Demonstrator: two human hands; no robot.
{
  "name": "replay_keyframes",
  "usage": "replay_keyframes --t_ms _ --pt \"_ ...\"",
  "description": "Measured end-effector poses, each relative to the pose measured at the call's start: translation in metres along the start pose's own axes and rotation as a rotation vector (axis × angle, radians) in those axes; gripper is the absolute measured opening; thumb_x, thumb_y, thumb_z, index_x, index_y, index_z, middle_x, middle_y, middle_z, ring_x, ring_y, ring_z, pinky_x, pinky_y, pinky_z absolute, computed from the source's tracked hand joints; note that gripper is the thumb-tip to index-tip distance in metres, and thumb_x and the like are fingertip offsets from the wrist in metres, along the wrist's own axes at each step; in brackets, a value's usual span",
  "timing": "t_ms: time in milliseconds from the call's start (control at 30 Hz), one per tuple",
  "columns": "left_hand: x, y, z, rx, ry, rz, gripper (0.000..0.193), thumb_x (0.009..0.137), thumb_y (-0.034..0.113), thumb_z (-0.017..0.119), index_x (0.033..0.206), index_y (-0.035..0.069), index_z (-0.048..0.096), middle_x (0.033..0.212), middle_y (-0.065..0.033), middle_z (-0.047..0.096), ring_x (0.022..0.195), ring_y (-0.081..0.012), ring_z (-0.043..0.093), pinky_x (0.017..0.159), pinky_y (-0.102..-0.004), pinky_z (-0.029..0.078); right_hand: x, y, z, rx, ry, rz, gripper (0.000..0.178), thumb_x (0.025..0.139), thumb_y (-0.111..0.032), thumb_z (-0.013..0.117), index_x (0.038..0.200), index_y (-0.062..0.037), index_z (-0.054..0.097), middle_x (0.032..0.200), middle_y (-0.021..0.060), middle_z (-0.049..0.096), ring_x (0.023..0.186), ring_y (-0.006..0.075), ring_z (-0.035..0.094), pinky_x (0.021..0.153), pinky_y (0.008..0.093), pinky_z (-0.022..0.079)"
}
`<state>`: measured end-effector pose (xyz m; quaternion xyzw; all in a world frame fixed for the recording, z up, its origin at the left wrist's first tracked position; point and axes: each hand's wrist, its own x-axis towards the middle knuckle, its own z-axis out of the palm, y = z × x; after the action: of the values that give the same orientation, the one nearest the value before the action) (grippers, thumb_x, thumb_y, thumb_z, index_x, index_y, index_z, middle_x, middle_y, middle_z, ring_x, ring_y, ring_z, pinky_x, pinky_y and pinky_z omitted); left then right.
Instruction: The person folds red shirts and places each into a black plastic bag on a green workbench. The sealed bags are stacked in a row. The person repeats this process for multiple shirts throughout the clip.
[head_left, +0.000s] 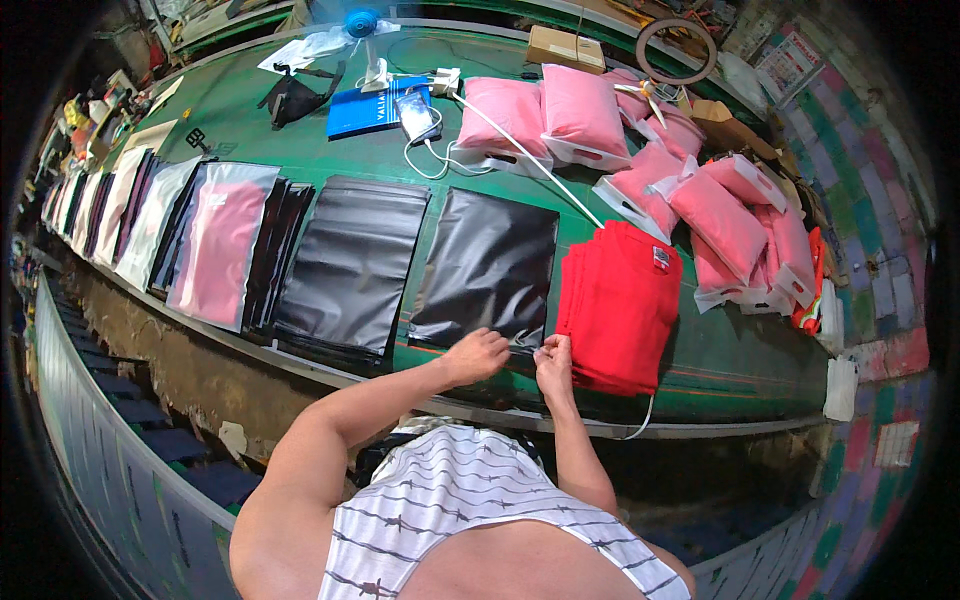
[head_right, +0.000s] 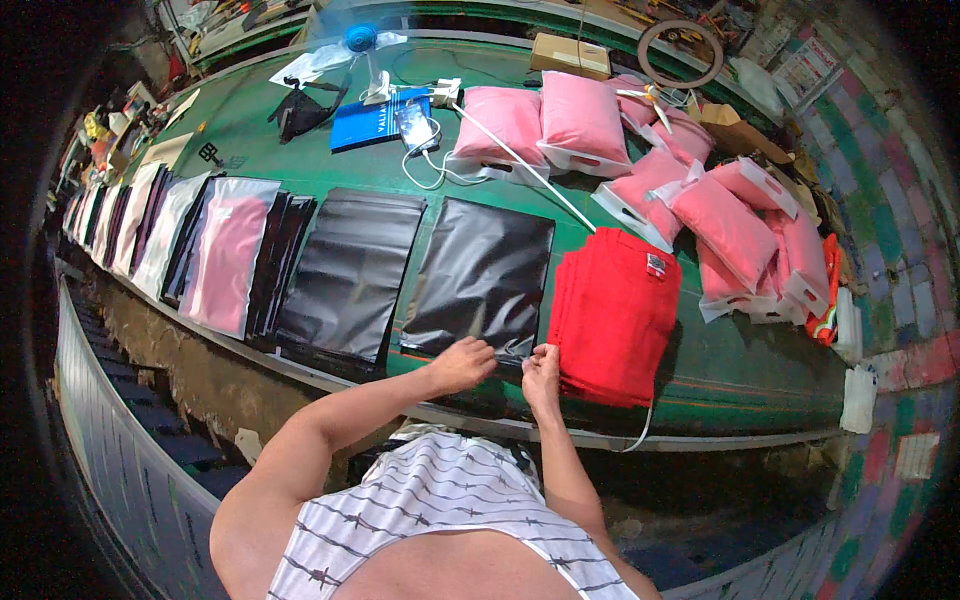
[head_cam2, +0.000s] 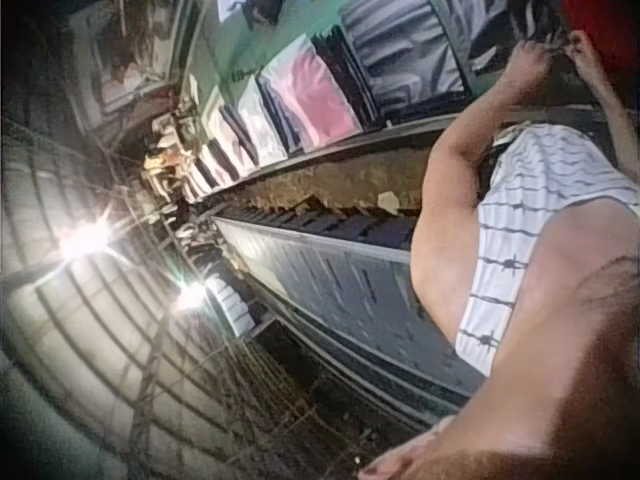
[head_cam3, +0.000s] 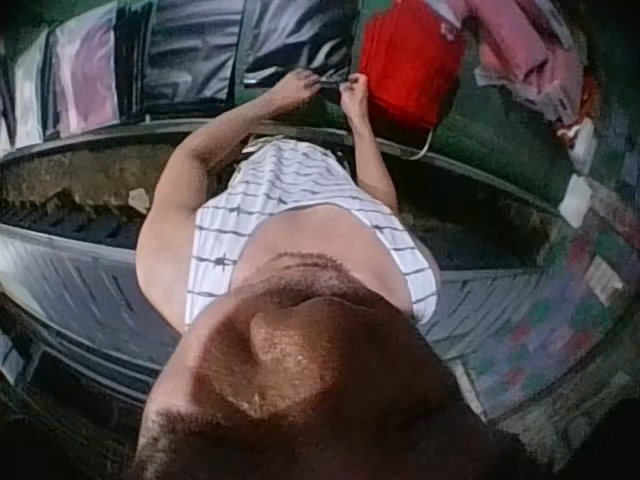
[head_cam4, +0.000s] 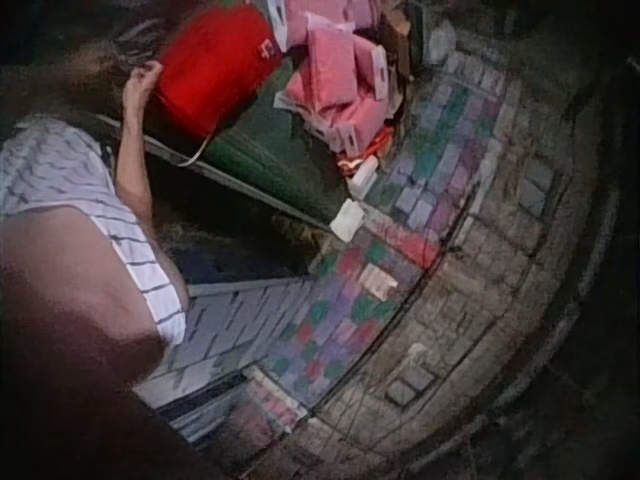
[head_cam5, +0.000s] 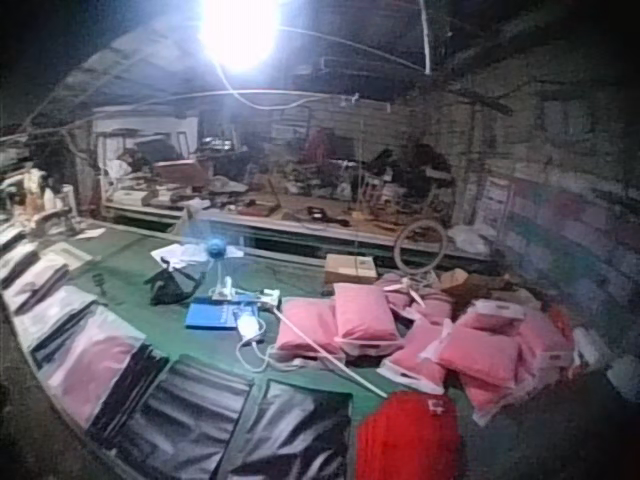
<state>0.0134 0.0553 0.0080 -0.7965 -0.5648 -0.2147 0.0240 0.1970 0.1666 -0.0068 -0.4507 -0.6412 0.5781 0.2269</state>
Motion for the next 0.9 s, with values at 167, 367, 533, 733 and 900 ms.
replay_keyframes --t_ms 167,367,533,733,900 --pt "-0.064 -0.02 -0.031 0.084 -0.12 -0.13 0.015 0.08 0.021 0.065 0.086 0.008 0.062 0.089 -0.0067 0.057 0.087 -0.0249 0.06 0.079 -0.0386 0.047 -0.005 -0.003 0.003 -0.262 0.074 -0.05 0.031 0.088 0.003 0.063 0.113 -0.0052 0.048 0.088 0.0095 0.059 0.083 0.0242 0.062 0.078 0.0389 0.049" --pt "-0.06 -0.021 -0.048 -0.026 -0.114 -0.229 0.017 0.084 0.022 0.069 0.084 0.007 0.062 0.087 -0.008 0.057 0.086 -0.0261 0.061 0.075 -0.0404 0.049 -0.018 -0.052 0.013 -0.674 0.044 -0.039 0.028 0.09 -0.003 0.061 0.116 -0.0041 0.05 0.103 0.0216 0.06 0.099 0.0437 0.062 0.087 0.0505 0.05" --pt "-0.03 -0.048 -0.051 -0.103 0.072 -0.436 0.021 0.089 0.021 0.069 0.098 0.004 0.061 0.101 -0.0142 0.055 0.093 -0.0332 0.058 0.077 -0.0439 0.049 -0.003 -0.088 0.028 -0.847 0.051 -0.375 0.021 0.091 -0.01 0.066 0.11 -0.0026 0.061 0.112 0.0213 0.055 0.106 0.0423 0.055 0.092 0.0507 0.047" --pt "0.022 -0.113 -0.032 0.073 0.208 -0.515 0.038 0.091 0.021 0.067 0.124 0.005 0.058 0.134 -0.0174 0.052 0.124 -0.0368 0.05 0.097 -0.0507 0.042 0.098 -0.091 0.073 -0.799 0.209 -0.65 0.033 0.091 -0.017 0.067 0.122 -0.0046 0.064 0.132 0.0172 0.054 0.125 0.0394 0.048 0.103 0.0513 0.042" --pt "0.066 -0.163 -0.008 0.165 0.167 -0.614 0.047 0.095 0.026 0.061 0.138 0.009 0.054 0.151 -0.0171 0.043 0.14 -0.0396 0.04 0.108 -0.0648 0.033 0.178 -0.099 0.099 -0.938 0.193 -0.492 0.048 0.097 -0.033 0.06 0.142 -0.0173 0.055 0.156 0.0152 0.037 0.145 0.0426 0.03 0.111 0.0706 0.027"
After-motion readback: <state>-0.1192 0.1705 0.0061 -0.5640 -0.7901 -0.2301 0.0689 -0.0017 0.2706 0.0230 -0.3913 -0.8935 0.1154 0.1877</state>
